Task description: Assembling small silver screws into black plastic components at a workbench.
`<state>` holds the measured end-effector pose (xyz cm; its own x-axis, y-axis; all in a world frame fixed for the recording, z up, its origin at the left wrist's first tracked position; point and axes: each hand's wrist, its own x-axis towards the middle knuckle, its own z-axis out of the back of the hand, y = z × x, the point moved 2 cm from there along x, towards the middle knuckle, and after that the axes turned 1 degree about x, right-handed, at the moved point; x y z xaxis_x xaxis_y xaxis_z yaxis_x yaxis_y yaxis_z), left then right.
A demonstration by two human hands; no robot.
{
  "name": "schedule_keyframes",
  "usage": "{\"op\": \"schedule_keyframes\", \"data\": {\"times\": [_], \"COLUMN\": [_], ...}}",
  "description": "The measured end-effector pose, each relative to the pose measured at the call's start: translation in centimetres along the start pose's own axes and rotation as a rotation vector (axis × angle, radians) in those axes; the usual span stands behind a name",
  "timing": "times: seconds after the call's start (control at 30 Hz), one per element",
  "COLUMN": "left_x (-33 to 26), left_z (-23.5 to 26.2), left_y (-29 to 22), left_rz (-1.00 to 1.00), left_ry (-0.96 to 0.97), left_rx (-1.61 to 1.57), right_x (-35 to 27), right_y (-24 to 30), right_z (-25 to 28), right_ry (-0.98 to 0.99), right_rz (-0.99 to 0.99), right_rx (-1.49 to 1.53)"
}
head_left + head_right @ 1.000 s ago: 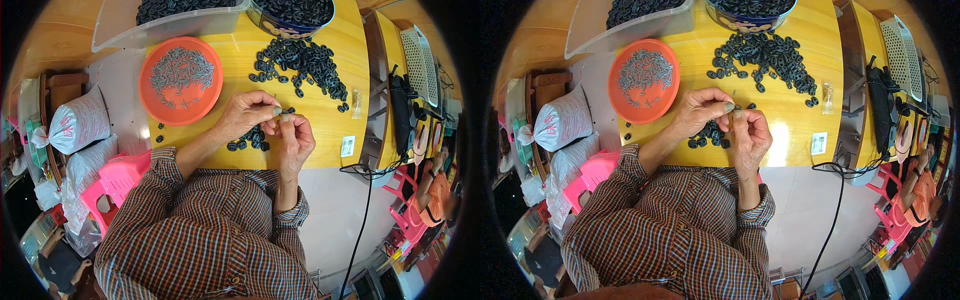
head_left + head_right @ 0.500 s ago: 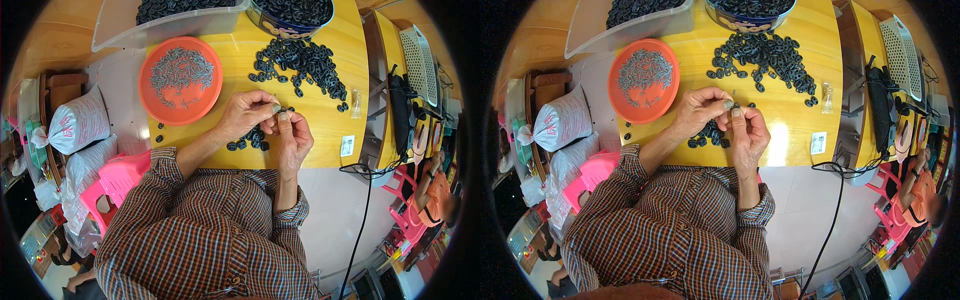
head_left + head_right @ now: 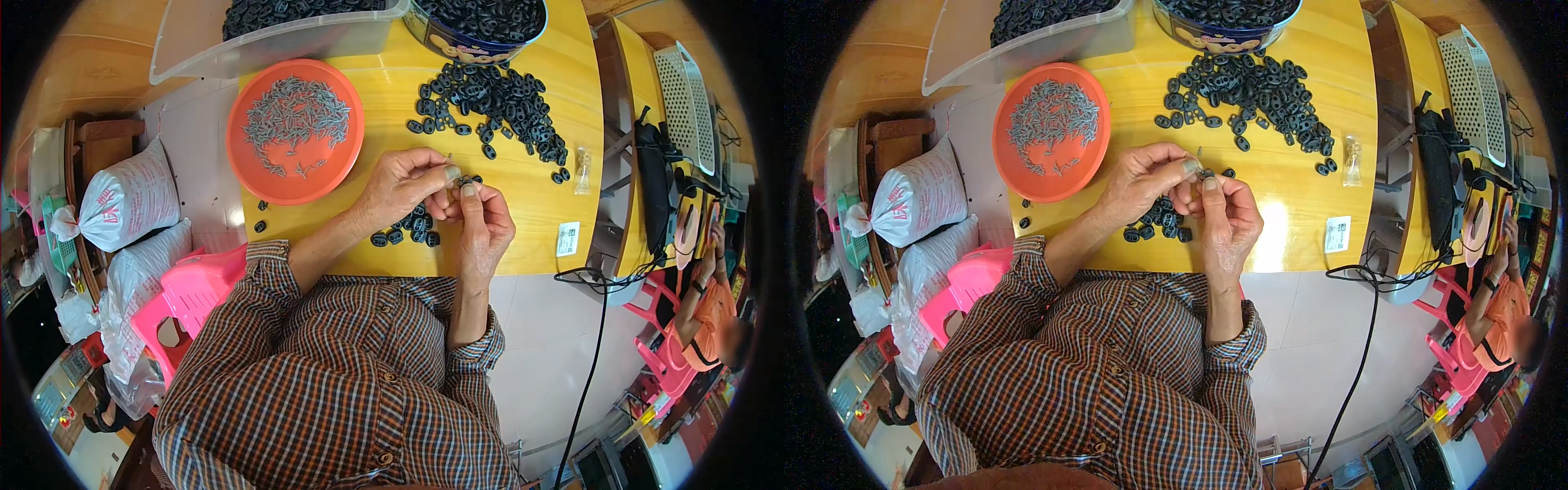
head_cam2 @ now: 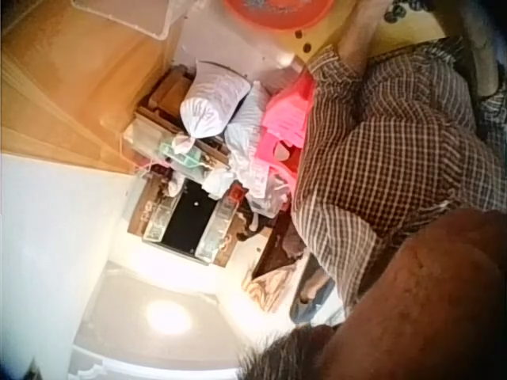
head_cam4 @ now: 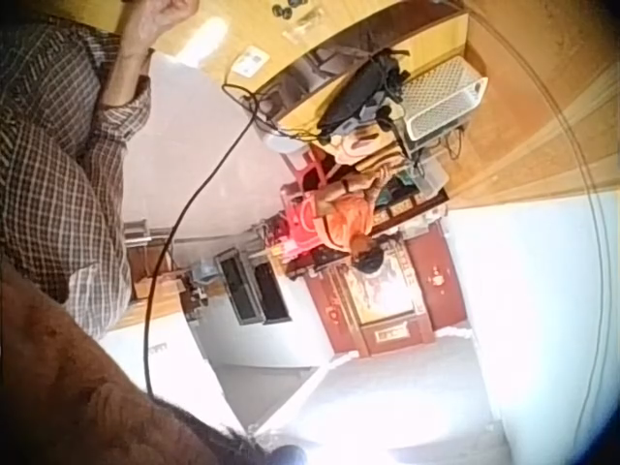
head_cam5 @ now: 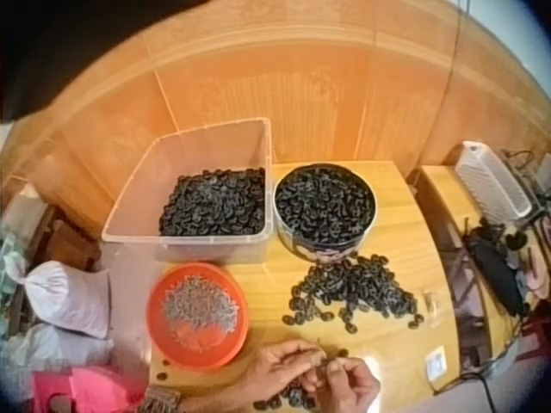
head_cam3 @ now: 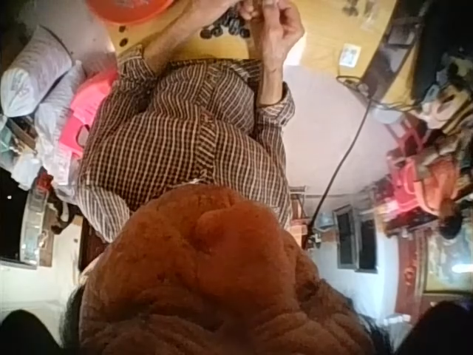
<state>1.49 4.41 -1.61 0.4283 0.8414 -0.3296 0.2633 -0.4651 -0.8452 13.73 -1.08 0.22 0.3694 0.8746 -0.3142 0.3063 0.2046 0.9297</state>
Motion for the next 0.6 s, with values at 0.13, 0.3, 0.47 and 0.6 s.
{"op": "schedule_keyframes", "data": {"times": [0.13,0.3,0.47,0.6], "left_x": [0.06,0.1,0.09,0.18], "left_z": [0.06,0.16,0.18,0.36], "left_y": [-0.1,0.11,-0.05,0.34], "left_rz": [0.022,0.017,-0.005,0.02], "left_ry": [0.003,0.01,0.055,0.064], "left_rx": [0.048,0.074,0.055,0.033], "right_x": [-0.03,0.12,0.2,0.14], "right_y": [0.02,-0.37,-0.47,-0.33], "right_z": [-0.05,0.27,0.45,0.51], "right_ry": [-0.005,-0.008,-0.028,-0.025], "right_rz": [0.002,0.04,0.033,0.006], "right_rx": [-0.023,-0.042,-0.035,-0.011]}}
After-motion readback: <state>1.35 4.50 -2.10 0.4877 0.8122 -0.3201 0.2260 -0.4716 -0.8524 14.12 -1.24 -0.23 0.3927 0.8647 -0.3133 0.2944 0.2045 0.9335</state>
